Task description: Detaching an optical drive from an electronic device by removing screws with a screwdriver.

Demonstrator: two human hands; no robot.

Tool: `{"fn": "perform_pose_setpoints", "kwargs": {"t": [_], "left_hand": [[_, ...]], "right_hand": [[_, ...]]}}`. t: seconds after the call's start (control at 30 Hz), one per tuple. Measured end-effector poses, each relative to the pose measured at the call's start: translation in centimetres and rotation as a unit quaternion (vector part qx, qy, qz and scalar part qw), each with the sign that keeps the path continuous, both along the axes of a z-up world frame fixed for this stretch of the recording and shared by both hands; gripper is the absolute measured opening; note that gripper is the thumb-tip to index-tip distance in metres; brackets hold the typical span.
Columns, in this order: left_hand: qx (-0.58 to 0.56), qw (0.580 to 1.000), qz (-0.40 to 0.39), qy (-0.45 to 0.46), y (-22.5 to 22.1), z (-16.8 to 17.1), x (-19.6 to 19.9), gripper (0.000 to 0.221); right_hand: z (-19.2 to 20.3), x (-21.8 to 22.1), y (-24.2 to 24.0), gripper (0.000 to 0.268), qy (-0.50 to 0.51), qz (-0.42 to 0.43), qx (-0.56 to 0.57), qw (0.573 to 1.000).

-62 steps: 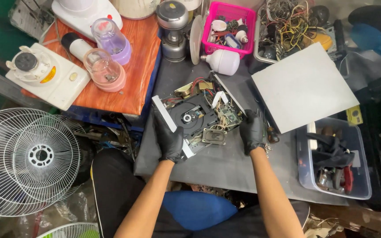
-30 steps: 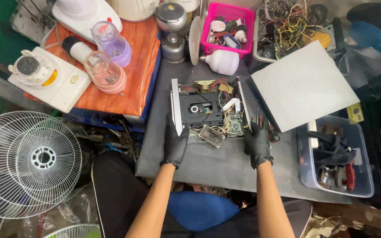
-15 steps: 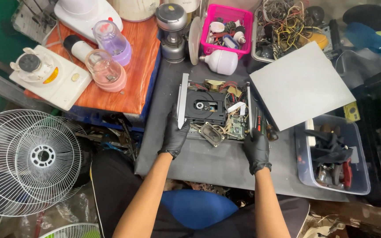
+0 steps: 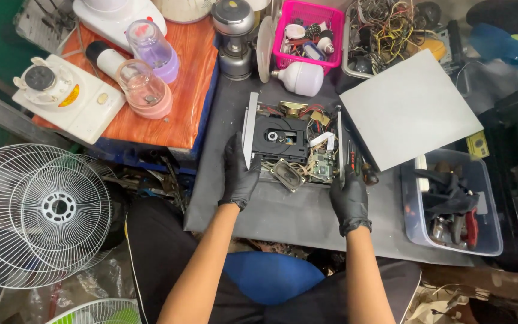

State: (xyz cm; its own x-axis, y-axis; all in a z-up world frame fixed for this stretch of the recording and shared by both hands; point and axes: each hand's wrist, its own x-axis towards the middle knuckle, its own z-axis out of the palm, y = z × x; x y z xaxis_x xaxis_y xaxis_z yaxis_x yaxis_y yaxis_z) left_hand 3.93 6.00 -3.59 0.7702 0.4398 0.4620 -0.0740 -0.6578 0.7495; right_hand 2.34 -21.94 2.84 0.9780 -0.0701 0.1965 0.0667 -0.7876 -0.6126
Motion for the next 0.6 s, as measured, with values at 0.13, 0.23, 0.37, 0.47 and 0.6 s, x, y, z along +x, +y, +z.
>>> {"fn": "perform_pose_setpoints", "kwargs": {"t": [0.13, 0.23, 0.37, 0.47, 0.6], "left_hand": [[0.162, 0.984, 0.032, 0.072, -1.3, 4.4, -2.4, 0.082], [0.197, 0.973, -0.07, 0.098, -2.1, 4.6, -4.1, 0.06], [0.246, 0.953, -0.103, 0.142, -3.1, 2.3, -4.4, 0.041], [0.242, 0.955, -0.095, 0.139, -3.0, 1.3, -4.3, 0.041], [0.255, 0.957, -0.074, 0.121, -3.4, 0.3, -4.1, 0.047]], "right_hand": [[4.2, -2.9, 3.2, 0.055, -0.13, -0.027, -0.049, 0.99], [1.4, -4.1, 4.6, 0.036, -0.126, 0.037, 0.07, 0.989], [-3.5, -4.7, 6.1, 0.021, 0.117, -0.01, 0.111, 0.987], [-5.4, -4.3, 6.5, 0.022, 0.183, -0.024, 0.095, 0.978], [-4.4, -4.5, 7.9, 0.024, 0.173, -0.026, 0.136, 0.975]]}}
